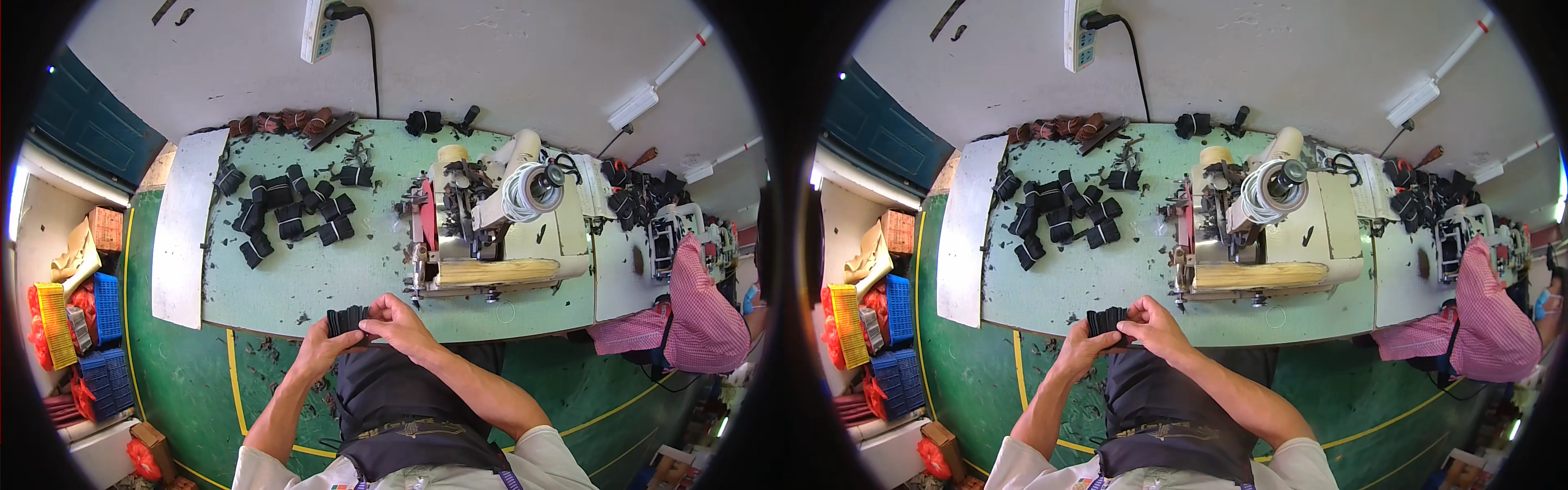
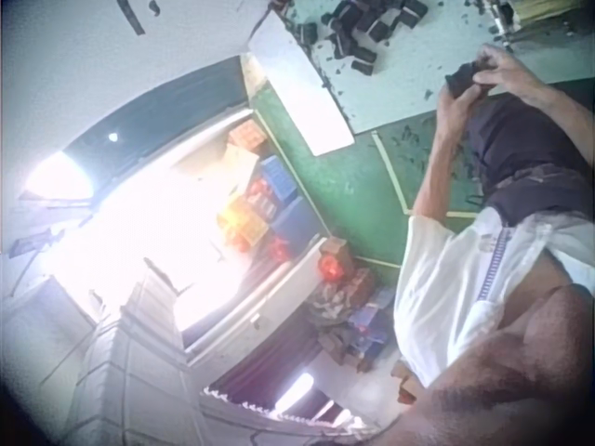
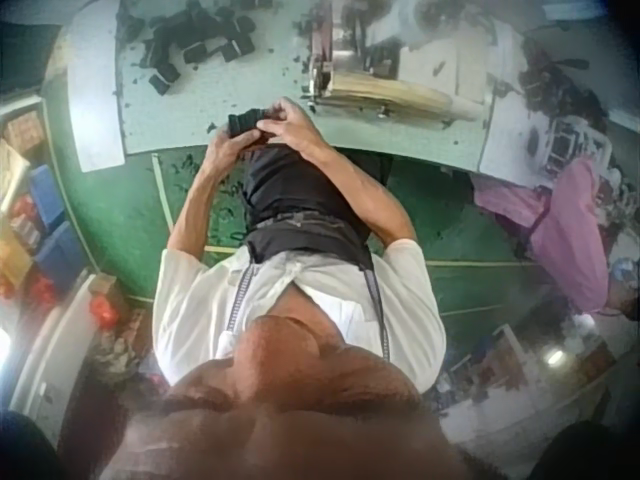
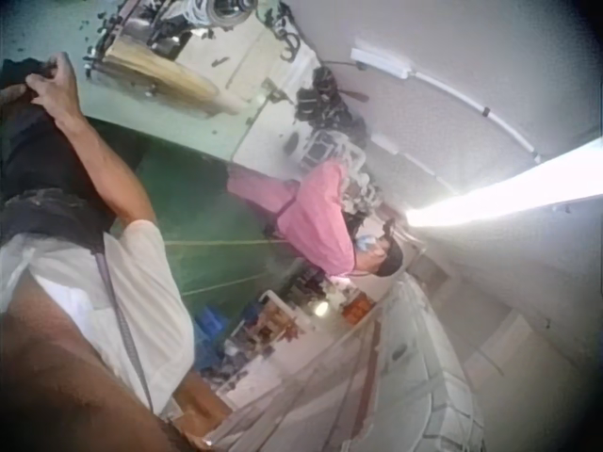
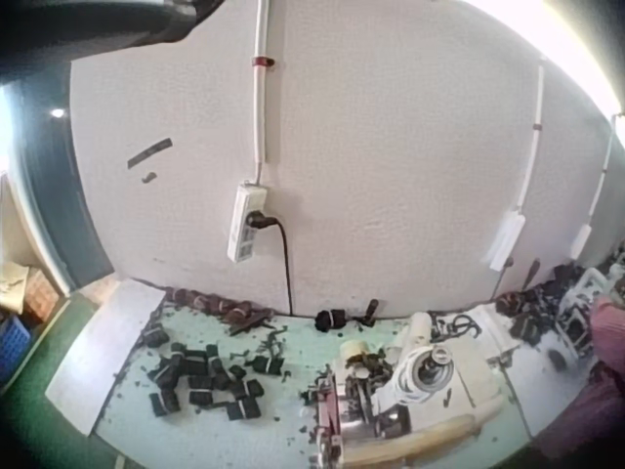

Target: The person feeds small shoe components into a skiving machine by hand to thin their edges.

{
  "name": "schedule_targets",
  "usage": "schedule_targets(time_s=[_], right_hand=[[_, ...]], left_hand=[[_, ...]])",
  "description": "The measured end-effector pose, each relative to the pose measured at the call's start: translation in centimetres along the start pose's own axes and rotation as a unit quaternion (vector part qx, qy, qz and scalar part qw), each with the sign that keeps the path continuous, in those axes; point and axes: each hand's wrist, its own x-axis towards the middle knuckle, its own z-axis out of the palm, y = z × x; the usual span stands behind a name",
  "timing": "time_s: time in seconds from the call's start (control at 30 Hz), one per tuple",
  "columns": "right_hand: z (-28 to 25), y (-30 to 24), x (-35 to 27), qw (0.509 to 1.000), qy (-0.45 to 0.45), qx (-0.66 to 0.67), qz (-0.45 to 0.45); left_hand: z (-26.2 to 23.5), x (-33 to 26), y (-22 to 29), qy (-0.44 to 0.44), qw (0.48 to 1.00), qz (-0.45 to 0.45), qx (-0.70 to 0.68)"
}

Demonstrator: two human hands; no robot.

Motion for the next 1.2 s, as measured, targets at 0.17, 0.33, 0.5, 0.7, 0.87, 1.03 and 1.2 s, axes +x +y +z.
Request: schedule_targets(time_s=[0.17, 0.33, 0.5, 0.7, 0.87, 1.03, 1.2], right_hand=[[0.1, 0.2, 0.0, 0.999, -0.019, 0.035, 0.010], [0.2, 1.1, 0.5, 0.999, -0.009, 0.033, 0.006], [0.3, 1.2, 0.6, 0.999, -0.003, 0.037, 0.010], [0.8, 1.8, 1.2, 0.999, 0.017, 0.038, 0.005], [1.3, 2.9, 1.9, 0.999, 0.053, 0.008, -0.006], [2.4, 2.2, 1.9, 0.999, 0.044, 0.014, 0.018], [1.7, 3.6, 4.0, 0.987, 0.080, -0.141, -0.004]], left_hand=[[-0.5, -0.1, 0.2, -0.010, 0.999, -0.008, 0.032], [-0.4, -0.4, 0.8, -0.001, 0.999, -0.014, 0.042], [-0.3, -0.5, 1.6, 0.002, 0.996, -0.021, 0.092], [-0.6, -0.1, 1.3, 0.010, 0.991, -0.018, 0.133], [-1.1, 0.4, 0.2, 0.042, 0.997, -0.004, 0.068], [-1.5, 1.5, -1.1, 0.069, 0.996, 0.020, 0.060], [-2.2, 2.7, -2.5, 0.110, 0.994, 0.024, 0.013]])
